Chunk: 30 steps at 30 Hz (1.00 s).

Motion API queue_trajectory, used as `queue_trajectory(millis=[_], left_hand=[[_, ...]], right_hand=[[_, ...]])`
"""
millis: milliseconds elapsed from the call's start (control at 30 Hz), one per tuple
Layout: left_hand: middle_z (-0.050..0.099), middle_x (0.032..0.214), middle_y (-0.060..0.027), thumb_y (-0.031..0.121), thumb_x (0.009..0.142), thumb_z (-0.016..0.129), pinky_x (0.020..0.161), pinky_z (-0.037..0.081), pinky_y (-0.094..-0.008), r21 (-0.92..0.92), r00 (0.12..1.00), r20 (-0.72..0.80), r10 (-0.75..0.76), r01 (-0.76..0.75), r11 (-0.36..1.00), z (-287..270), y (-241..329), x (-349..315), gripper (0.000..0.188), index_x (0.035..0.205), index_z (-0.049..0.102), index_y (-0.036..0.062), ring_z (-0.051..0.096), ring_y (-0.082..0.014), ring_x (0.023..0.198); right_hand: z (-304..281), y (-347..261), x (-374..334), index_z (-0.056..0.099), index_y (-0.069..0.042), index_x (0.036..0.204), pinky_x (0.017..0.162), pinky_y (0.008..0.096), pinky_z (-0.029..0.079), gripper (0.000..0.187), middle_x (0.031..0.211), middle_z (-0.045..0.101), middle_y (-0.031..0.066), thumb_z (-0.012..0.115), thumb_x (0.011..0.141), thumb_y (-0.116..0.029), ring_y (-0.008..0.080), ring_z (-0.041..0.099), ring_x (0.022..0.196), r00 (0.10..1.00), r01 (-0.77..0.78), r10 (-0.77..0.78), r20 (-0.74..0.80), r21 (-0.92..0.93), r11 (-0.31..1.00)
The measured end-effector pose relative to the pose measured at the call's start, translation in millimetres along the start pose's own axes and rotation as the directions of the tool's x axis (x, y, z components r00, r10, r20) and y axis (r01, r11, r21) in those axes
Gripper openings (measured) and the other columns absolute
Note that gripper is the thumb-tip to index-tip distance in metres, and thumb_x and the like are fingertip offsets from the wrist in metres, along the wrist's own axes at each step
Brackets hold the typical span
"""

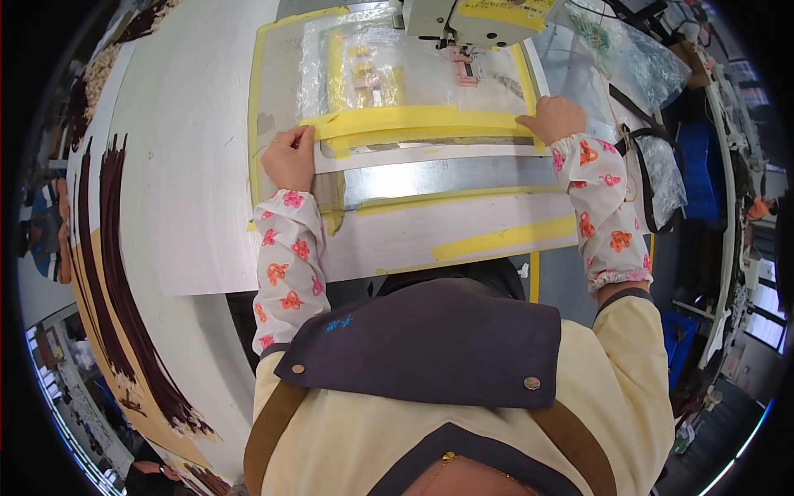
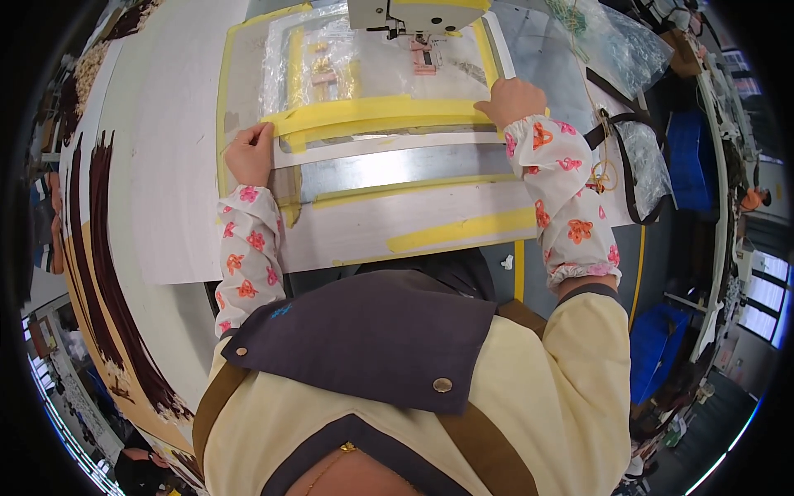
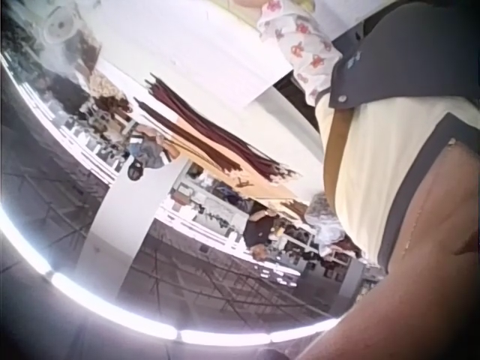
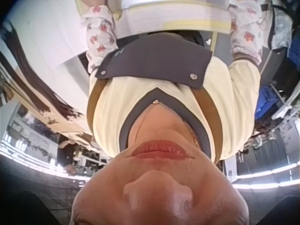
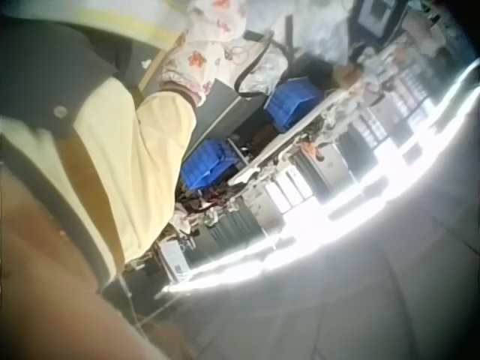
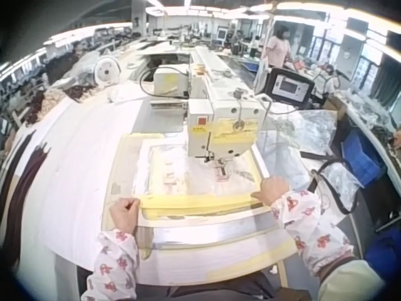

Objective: Assembling a leather strap by applying lining and sewing on a buckle.

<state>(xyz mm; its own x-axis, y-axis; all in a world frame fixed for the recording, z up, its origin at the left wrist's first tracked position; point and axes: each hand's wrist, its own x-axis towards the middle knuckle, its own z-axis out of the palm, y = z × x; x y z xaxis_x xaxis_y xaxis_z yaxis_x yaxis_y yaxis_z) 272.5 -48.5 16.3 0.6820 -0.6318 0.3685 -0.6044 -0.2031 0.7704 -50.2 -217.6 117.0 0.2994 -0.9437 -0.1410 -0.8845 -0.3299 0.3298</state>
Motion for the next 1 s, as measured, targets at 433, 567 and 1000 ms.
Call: queue_trajectory(millis=[433,567,1000], left_hand=[[0.062,0.064,-0.0089,0.020,0.073,0.065,0.057,0.045,-0.0252,-0.057,0.980,0.130,-0.150,0.159,0.986,-7,-4,10,0.018,0.080,0.067,0.0030,0.058,-0.0124,0.059],[0.063,0.066,-0.0093,0.022,0.074,0.064,0.058,0.045,-0.0254,0.056,0.969,0.199,-0.150,0.142,0.988,-8,1,13,0.021,0.081,0.066,0.0020,0.059,-0.0135,0.059],[0.059,0.065,-0.0043,0.024,0.079,0.061,0.056,0.042,-0.0242,-0.207,0.883,0.428,-0.191,0.301,0.931,-13,-17,13,0.025,0.077,0.060,-0.0010,0.051,-0.0098,0.058]], right_hand=[[1,8,4,0.063,-0.005,0.075,0.055,0.0371,0.048,0.051,0.072,0.062,0.0104,0.059,0.068,-0.056,0.0265,0.061,0.067,0.999,0.038,-0.037,-0.034,0.012,0.999],[-14,17,-1,0.065,-0.007,0.081,0.057,0.0343,0.049,0.048,0.071,0.063,0.0085,0.061,0.068,-0.053,0.0243,0.062,0.067,1.000,0.007,-0.007,-0.001,-0.010,1.000],[-17,42,-38,0.062,0.000,0.061,0.051,0.0406,0.046,0.057,0.061,0.058,0.0185,0.058,0.069,-0.057,0.0325,0.058,0.058,0.992,0.078,-0.059,-0.108,0.182,0.980]])
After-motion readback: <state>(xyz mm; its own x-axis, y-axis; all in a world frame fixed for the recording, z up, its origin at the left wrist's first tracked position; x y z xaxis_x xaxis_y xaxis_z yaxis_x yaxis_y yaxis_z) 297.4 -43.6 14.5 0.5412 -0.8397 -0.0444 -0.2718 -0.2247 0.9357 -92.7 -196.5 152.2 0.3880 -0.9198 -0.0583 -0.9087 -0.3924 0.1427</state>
